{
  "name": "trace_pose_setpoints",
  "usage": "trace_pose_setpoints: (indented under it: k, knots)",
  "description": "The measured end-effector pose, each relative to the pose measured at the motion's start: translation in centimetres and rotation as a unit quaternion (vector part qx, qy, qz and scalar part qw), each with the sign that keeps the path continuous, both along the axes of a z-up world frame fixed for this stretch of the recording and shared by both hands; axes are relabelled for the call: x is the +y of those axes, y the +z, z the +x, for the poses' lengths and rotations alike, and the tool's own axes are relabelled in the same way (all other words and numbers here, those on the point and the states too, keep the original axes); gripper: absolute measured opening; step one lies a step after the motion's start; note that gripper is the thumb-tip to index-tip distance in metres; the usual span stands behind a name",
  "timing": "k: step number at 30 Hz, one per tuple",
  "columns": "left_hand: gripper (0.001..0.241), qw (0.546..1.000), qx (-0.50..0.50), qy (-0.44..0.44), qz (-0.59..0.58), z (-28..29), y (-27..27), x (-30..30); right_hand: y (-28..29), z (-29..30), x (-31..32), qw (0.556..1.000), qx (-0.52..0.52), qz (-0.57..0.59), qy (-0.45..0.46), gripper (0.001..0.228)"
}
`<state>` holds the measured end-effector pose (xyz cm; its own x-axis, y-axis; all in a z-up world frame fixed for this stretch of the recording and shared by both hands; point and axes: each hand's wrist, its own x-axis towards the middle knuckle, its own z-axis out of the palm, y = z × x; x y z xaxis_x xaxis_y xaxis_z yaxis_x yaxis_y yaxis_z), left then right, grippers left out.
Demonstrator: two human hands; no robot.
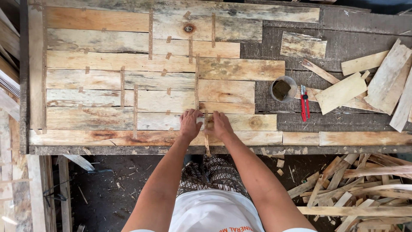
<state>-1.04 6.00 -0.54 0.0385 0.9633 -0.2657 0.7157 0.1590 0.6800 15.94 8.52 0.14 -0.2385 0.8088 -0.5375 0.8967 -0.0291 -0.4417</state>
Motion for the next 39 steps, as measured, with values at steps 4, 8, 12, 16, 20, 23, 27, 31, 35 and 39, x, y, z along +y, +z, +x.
trace_pose_setpoints:
  k: [4, 8, 12, 16, 20, 23, 27, 31, 35, 39]
  knots:
    - [0.039, 1.000, 0.007, -0.007, -0.015, 0.1, 0.4, 0.2, 0.9, -0.2, 0.3, 0.998, -0.012, -0.059, -0.012, 0.086]
    - [0.042, 0.999, 0.016, -0.008, -0.040, 0.0, 0.5, 0.0, 2.1, -0.9, -0.6, 0.999, -0.044, -0.032, -0.001, 0.104]
    - [0.057, 0.997, 0.036, -0.039, -0.049, -0.1, 2.5, 0.6, 3.2, -0.9, 0.0, 0.998, -0.042, -0.038, 0.002, 0.101]
    - [0.057, 0.997, 0.056, -0.051, -0.012, 0.3, 0.8, 0.2, 1.8, 0.5, 1.0, 0.999, -0.023, -0.025, 0.031, 0.095]
    - [0.057, 0.998, 0.045, -0.043, -0.022, 0.2, 1.2, 0.3, -1.2, 0.7, 1.8, 0.998, 0.021, -0.007, -0.054, 0.046]
    - [0.058, 0.997, 0.049, -0.048, -0.021, 0.1, 1.1, 0.3, -0.3, -0.4, 2.4, 0.995, -0.025, 0.012, -0.091, 0.048]
    - [0.060, 0.998, 0.040, -0.047, -0.004, -0.1, 1.2, 0.4, 0.6, -1.2, 3.7, 0.993, -0.091, -0.042, -0.067, 0.055]
    - [0.073, 0.999, 0.036, -0.039, -0.002, -0.1, 1.2, 0.2, -0.1, -1.0, 4.2, 0.988, -0.090, -0.086, -0.091, 0.053]
    - [0.073, 0.997, 0.052, -0.057, -0.021, -0.2, 1.4, 0.7, 0.0, -1.0, 5.0, 0.993, -0.093, -0.009, -0.069, 0.046]
    - [0.076, 0.996, 0.056, -0.064, -0.035, -0.2, 1.0, 0.6, 0.5, -1.3, 5.2, 0.989, -0.092, -0.070, -0.094, 0.040]
